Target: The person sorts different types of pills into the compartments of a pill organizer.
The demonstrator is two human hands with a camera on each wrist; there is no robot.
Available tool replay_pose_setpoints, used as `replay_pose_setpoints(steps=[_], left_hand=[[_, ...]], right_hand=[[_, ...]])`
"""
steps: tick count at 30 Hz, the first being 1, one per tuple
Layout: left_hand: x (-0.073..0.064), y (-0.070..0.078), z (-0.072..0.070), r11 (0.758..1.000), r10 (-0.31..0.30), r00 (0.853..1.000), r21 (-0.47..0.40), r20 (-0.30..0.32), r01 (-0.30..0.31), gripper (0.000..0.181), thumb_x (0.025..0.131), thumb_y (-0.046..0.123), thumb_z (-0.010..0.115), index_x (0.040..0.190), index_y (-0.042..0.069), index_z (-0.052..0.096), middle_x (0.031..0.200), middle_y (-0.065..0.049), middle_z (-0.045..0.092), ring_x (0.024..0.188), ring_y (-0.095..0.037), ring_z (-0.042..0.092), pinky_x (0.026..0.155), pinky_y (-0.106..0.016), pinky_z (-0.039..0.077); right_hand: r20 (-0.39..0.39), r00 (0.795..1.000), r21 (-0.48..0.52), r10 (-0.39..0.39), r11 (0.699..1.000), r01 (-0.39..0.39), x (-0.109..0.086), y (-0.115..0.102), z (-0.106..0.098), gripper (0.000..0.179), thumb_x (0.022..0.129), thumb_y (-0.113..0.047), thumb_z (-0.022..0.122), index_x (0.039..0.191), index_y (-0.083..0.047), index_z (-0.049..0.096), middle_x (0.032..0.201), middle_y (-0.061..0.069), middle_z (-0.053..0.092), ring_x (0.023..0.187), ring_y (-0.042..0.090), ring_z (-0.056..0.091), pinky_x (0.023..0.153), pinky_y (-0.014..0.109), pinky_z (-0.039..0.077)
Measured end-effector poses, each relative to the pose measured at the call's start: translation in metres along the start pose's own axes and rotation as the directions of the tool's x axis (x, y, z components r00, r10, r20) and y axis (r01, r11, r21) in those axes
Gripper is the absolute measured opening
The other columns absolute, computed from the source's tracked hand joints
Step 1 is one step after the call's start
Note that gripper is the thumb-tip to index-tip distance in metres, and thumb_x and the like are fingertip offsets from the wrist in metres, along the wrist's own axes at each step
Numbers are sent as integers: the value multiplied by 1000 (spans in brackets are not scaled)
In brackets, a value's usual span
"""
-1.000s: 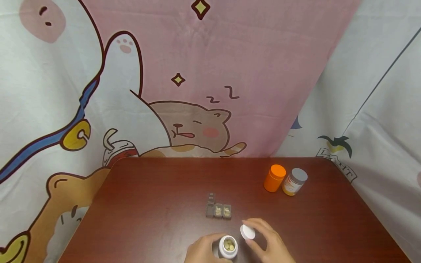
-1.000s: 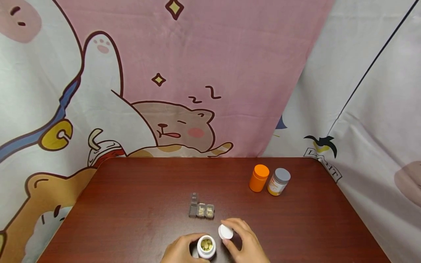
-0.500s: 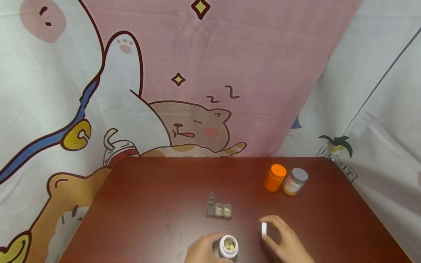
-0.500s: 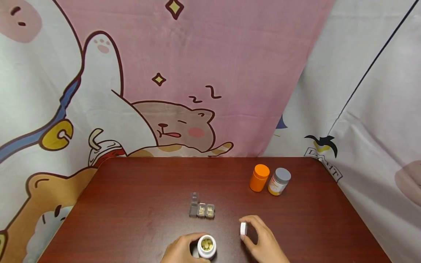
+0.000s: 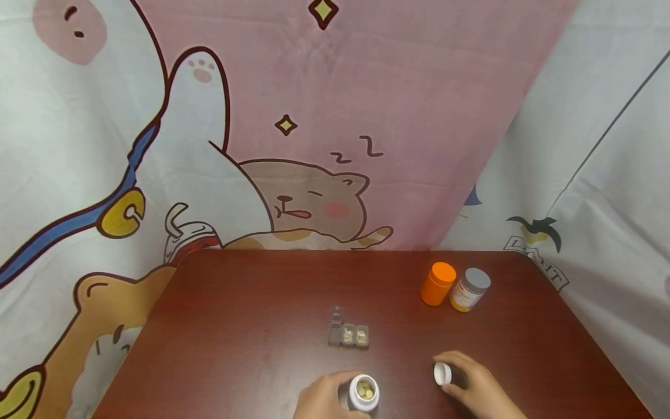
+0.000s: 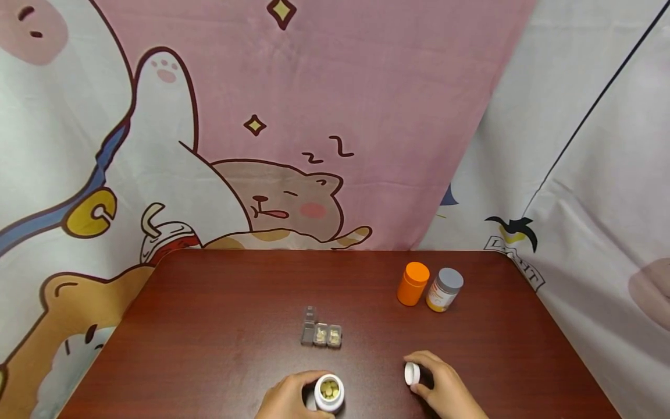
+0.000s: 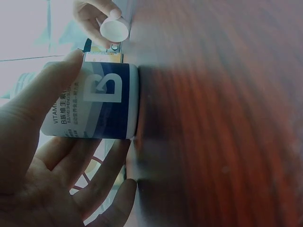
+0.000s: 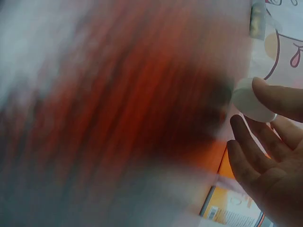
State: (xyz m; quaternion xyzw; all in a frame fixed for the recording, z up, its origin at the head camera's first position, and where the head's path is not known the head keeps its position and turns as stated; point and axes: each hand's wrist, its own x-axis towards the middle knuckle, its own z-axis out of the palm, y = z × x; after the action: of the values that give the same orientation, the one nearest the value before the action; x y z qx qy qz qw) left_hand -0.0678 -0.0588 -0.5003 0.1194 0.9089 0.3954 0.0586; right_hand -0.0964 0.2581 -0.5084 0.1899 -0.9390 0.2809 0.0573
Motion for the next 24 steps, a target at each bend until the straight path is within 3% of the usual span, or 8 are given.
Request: replay_pose_setpoints(steps=[4,9,16,24], left_hand=[[0,0,0,1000,-4,1000,-3,5,4,60,50,52,78,106,42,61,96,20,61,87,-7,58,69,-35,47],[0,0,0,1000,-6,1000,7,-4,6,59,50,51,79,105,41,62,95,20,61,86,-6,58,69,-34,47],[0,1,1,1000,4,1000,12,-11,-4,59,50,49,79,105,42,61,95,22,61,86,-5,57,68,-34,47],[0,1,0,1000,3,1000,14,-9,-3,58,51,50,79,106,41,61,96,21,61,87,-6,57,69,-35,47]], right_hand=[[39,996,-39,74,997,-73,-1,0,-5,51,58,-8,79,105,-20,62,103,-13,57,92,9,54,79,31,47],[104,987,-134,121,985,-106,-1,-6,-11,56,57,-8,80,110,-13,60,106,-5,58,94,17,54,80,40,46],[109,983,-231,145,966,-117,-2,-11,-10,48,55,-15,82,98,-20,63,93,-14,54,84,8,52,72,34,47],[135,980,-235,148,965,-114,-1,-8,-14,47,52,-19,83,93,-26,60,88,-19,49,76,3,47,63,29,44]])
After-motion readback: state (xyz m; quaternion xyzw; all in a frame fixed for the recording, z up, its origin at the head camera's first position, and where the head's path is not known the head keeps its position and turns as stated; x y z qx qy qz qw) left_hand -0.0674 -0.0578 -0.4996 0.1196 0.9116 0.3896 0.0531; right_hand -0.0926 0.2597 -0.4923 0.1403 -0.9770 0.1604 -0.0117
